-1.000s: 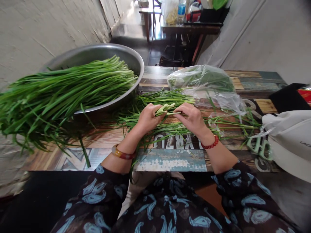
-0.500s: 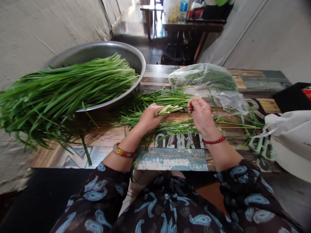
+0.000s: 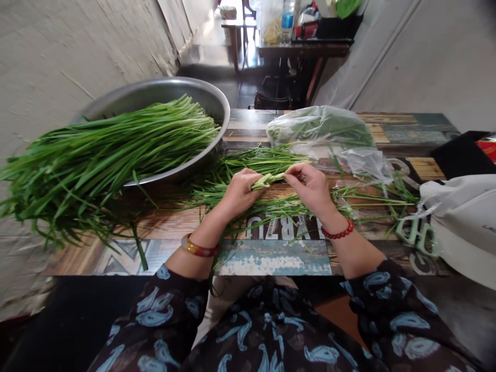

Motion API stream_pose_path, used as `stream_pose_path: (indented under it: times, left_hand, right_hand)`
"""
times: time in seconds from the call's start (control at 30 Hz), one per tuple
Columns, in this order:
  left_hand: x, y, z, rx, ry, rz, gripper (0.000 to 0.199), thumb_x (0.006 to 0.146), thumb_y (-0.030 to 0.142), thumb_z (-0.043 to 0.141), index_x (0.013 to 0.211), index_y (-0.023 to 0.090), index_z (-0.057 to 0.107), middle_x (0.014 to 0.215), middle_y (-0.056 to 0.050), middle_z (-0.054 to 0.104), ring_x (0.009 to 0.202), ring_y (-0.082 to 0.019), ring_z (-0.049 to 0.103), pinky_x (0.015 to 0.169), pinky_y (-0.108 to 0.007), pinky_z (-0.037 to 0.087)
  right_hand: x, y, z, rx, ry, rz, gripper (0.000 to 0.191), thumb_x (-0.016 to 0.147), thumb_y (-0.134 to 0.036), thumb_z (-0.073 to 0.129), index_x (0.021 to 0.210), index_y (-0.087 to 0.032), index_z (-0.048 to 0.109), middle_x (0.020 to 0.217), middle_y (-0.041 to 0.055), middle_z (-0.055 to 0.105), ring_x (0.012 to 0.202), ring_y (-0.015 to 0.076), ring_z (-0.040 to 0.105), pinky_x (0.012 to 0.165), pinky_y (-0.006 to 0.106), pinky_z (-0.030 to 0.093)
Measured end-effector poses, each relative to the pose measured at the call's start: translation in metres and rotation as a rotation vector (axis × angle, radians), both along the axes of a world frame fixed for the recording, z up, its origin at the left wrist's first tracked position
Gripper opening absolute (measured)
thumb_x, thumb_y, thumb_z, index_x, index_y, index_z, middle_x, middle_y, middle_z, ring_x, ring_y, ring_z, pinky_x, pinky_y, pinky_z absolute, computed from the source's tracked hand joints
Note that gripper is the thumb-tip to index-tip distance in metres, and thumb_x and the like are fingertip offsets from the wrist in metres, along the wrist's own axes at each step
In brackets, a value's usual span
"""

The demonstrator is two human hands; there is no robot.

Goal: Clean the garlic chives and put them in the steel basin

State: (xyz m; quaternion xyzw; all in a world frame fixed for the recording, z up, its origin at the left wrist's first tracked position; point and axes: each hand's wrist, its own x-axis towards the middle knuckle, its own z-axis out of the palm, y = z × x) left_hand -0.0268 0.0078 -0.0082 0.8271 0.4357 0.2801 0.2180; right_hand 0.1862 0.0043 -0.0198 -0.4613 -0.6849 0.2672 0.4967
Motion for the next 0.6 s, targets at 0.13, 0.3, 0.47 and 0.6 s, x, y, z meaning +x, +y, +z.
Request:
stream_pose_path:
  times: [0.13,0.3,0.47,0.6]
  left_hand:
    - [0.003,-0.002,0.001,0.029,0.115,0.000,0.022,0.093,0.027,0.053,0.075,0.018,0.062,0.072,-0.004,0.064,0.073,-0.019,0.057,0.069,-0.030,0.042]
    - [0.005,-0.006,0.002,0.107,0.248,0.031,0.017,0.087,0.014,0.052,0.096,0.018,0.065,0.094,-0.008,0.072,0.092,-0.023,0.065,0.099,-0.039,0.047]
    - [0.007,-0.007,0.003,0.158,0.386,0.041,0.031,0.077,0.005,0.052,0.104,0.013,0.065,0.100,-0.014,0.071,0.101,-0.030,0.065,0.102,-0.046,0.048]
    - [0.005,-0.009,0.000,0.140,0.364,0.053,0.037,0.076,0.003,0.049,0.107,0.014,0.064,0.103,-0.014,0.070,0.101,-0.028,0.065,0.092,-0.042,0.052]
  right_hand:
    - [0.000,-0.006,0.010,0.187,-0.087,0.053,0.017,0.095,-0.032,0.056,0.094,-0.022,0.069,0.092,0.0049,0.072,0.084,0.0180,0.068,0.076,0.032,0.056]
    - [0.000,-0.012,0.015,0.308,-0.198,0.168,0.064,0.102,-0.056,0.035,0.156,-0.022,0.033,0.156,0.0148,0.046,0.142,0.0279,0.048,0.115,0.049,0.044]
    - [-0.008,-0.015,0.007,0.251,-0.381,0.446,0.081,0.100,-0.064,0.027,0.164,-0.018,0.008,0.167,0.0153,0.026,0.156,0.0269,0.026,0.127,0.050,0.028]
    - [-0.012,-0.016,0.005,0.226,-0.378,0.460,0.085,0.098,-0.068,0.029,0.164,-0.018,0.006,0.169,0.0141,0.024,0.157,0.0276,0.023,0.128,0.052,0.025]
